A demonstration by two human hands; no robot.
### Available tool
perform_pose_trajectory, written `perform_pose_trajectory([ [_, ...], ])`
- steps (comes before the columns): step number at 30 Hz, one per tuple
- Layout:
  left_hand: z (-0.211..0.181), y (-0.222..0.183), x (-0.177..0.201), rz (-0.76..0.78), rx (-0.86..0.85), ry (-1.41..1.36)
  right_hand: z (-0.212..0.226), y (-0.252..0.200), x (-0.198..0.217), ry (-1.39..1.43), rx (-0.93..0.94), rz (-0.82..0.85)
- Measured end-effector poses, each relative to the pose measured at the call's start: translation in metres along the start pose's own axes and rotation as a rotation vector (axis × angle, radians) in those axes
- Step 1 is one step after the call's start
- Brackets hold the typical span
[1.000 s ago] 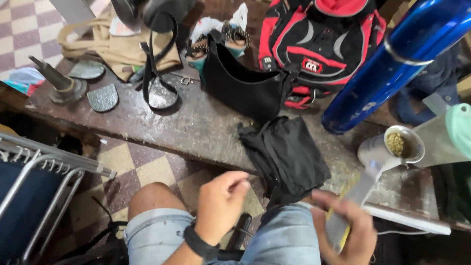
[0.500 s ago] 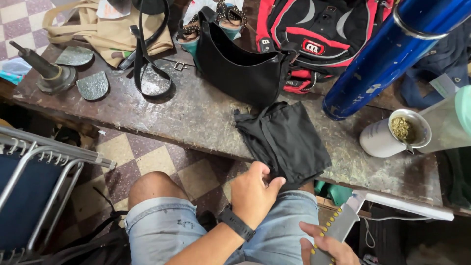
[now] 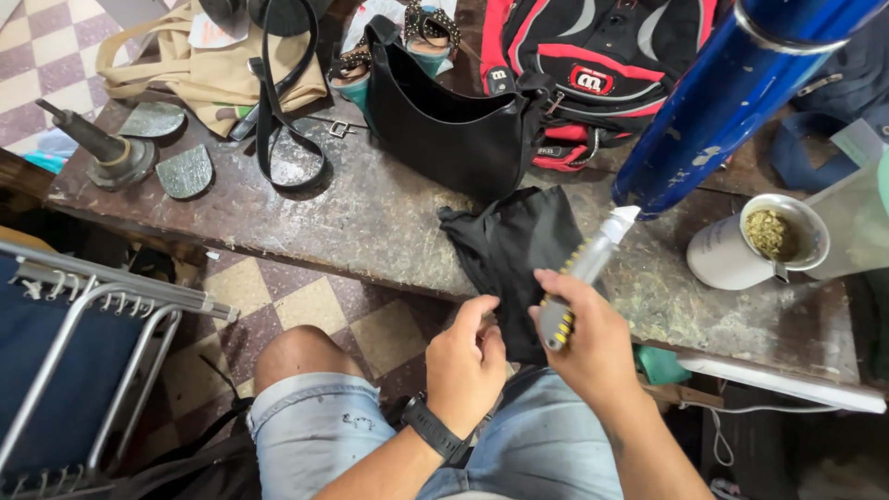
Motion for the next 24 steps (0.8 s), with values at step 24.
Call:
perform_pose_trajectory([
  [24, -0.001, 0.009, 0.005, 0.031, 0.111, -0.096, -0.003, 0.004, -0.006, -0.027, 0.226, -0.022],
])
Point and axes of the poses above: each hand's wrist, its own y-axis towards the middle knuckle, its own x-axis out of the back of the hand, z = x × y, the point moved 4 cm from there along y, towards the middle knuckle, and after that the axes turned 8 degrees about y, right-handed, at the moved point
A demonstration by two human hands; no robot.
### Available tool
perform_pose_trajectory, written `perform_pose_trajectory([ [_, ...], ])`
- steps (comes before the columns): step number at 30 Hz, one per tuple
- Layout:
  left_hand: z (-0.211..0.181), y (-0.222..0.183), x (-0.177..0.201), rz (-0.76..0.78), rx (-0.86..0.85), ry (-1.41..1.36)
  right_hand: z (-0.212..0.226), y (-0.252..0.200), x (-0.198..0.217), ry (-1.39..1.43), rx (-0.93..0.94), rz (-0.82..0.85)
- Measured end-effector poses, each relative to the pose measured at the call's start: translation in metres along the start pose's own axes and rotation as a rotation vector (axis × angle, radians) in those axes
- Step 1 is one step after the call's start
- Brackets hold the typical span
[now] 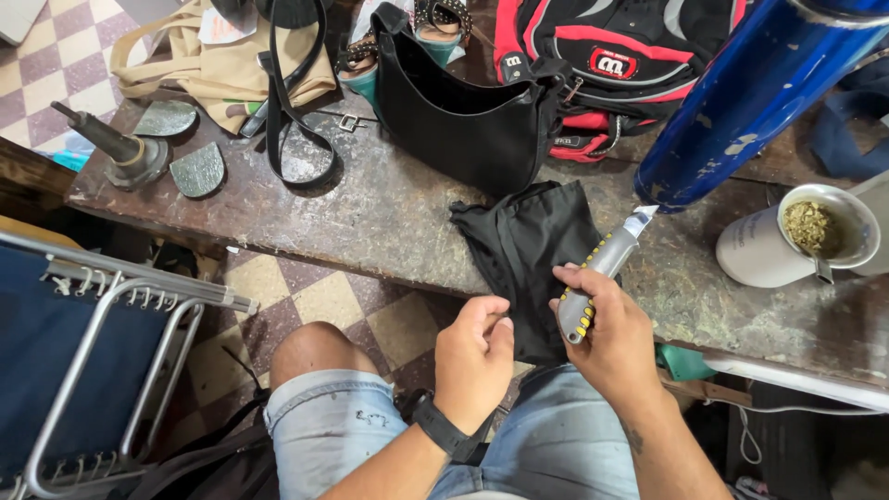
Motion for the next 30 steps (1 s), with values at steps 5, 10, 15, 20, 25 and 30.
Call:
perform_pose_trajectory([
  [5, -0.003, -0.001, -0.002, 0.179, 0.38, -0.374, 0.002, 0.001, 0.001, 0.022, -0.004, 0.01],
  [10, 0.003, -0.003, -0.013, 0.18, 0.425, -0.567, -0.003, -0.001, 0.0, 0.018, -0.01, 0.004],
  [15, -0.001, -0.005, -0.014, 0.216, 0.521, -0.681, -0.002, 0.0, 0.001, 0.02, -0.002, 0.012],
  [20, 0.0, -0.001, -0.017, 0.178, 0.461, -0.695, -0.002, 0.0, 0.001, 0.025, -0.012, 0.011],
  [25, -0.01, 0.003, -0.01, 0.166, 0.42, -0.471, -0.002, 0.001, 0.001, 0.034, -0.033, 0.02],
  [30, -0.01, 0.001, 0.003, 0.159, 0.414, -0.396, -0.003, 0.0, 0.001, 0.044, -0.034, 0.013],
])
Point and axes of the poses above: each hand's wrist, its own y-axis towards the middle knuckle, its own x-axis out of the back of the hand, z = x × y, the point moved 4 cm from there along y, towards the middle knuckle, and after that the axes turned 8 degrees about y, right-handed, at the moved point
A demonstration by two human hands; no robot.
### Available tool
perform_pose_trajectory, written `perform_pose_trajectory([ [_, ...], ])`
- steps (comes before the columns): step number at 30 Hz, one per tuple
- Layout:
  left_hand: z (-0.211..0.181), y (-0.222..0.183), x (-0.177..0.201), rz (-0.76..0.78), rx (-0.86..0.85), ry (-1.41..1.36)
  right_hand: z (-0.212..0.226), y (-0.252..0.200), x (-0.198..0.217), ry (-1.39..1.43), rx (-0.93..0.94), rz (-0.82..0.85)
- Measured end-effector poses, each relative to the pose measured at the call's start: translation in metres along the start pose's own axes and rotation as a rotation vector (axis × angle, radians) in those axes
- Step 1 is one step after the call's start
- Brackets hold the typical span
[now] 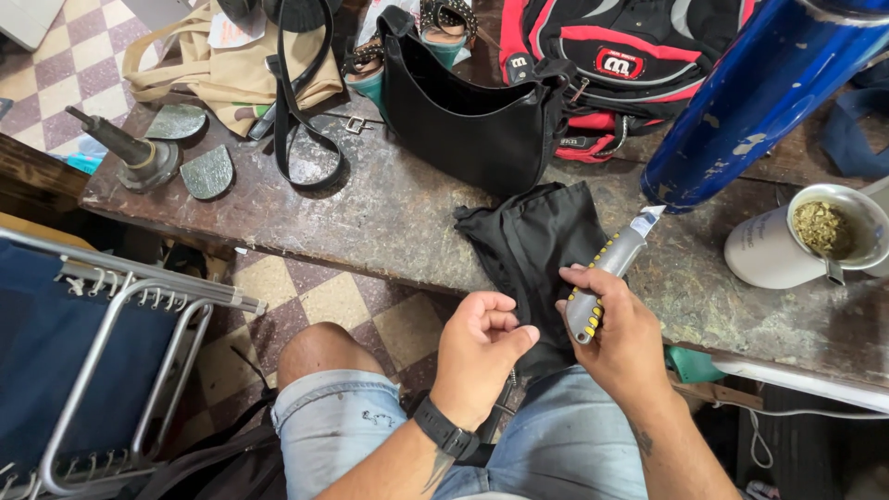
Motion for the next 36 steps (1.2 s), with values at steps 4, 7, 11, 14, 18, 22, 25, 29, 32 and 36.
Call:
perform_pose_trajectory([
  [4, 0.004, 0.001, 0.006, -0.019, -0.091, 0.035, 0.0, 0.001, 0.0, -0.004, 0.008, 0.005],
  [7, 0.009, 0.002, 0.009, -0.012, -0.101, 0.012, 0.001, 0.001, 0.001, -0.007, -0.004, 0.008],
  [11, 0.009, -0.002, 0.009, 0.033, -0.058, -0.07, 0.0, 0.001, 0.0, -0.005, -0.014, 0.007],
  [14, 0.011, 0.0, 0.01, 0.043, -0.119, -0.093, -0.004, 0.0, -0.001, -0.028, -0.02, 0.009],
  [18, 0.009, -0.003, 0.015, 0.058, -0.127, -0.045, -0.001, 0.001, 0.0, -0.013, 0.004, 0.002],
  [22, 0.005, -0.008, 0.02, 0.133, -0.352, 0.138, -0.002, 0.001, 0.0, -0.009, -0.007, 0.002],
  [25, 0.01, -0.013, 0.019, 0.196, -0.505, 0.202, -0.002, 0.0, 0.0, -0.007, -0.019, 0.006],
  [29, -0.004, -0.027, 0.021, 0.157, -0.853, 0.374, -0.001, 0.001, 0.001, -0.007, -0.036, 0.014],
  [32, -0.011, -0.032, 0.022, 0.105, -1.015, 0.421, -0.004, 0.0, 0.0, -0.014, -0.056, 0.016],
  [36, -0.036, -0.031, 0.026, 0.063, -1.044, 0.501, -0.002, 0.004, 0.006, -0.014, -0.149, 0.032],
])
Point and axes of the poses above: each hand's wrist, its own y-axis towards the middle knuckle, its own x-axis out of the back of the hand, z = x × y, the point moved 4 cm from there along y, towards the middle knuckle, and after that the axes turned 8 degrees about y, right-handed, at the moved point
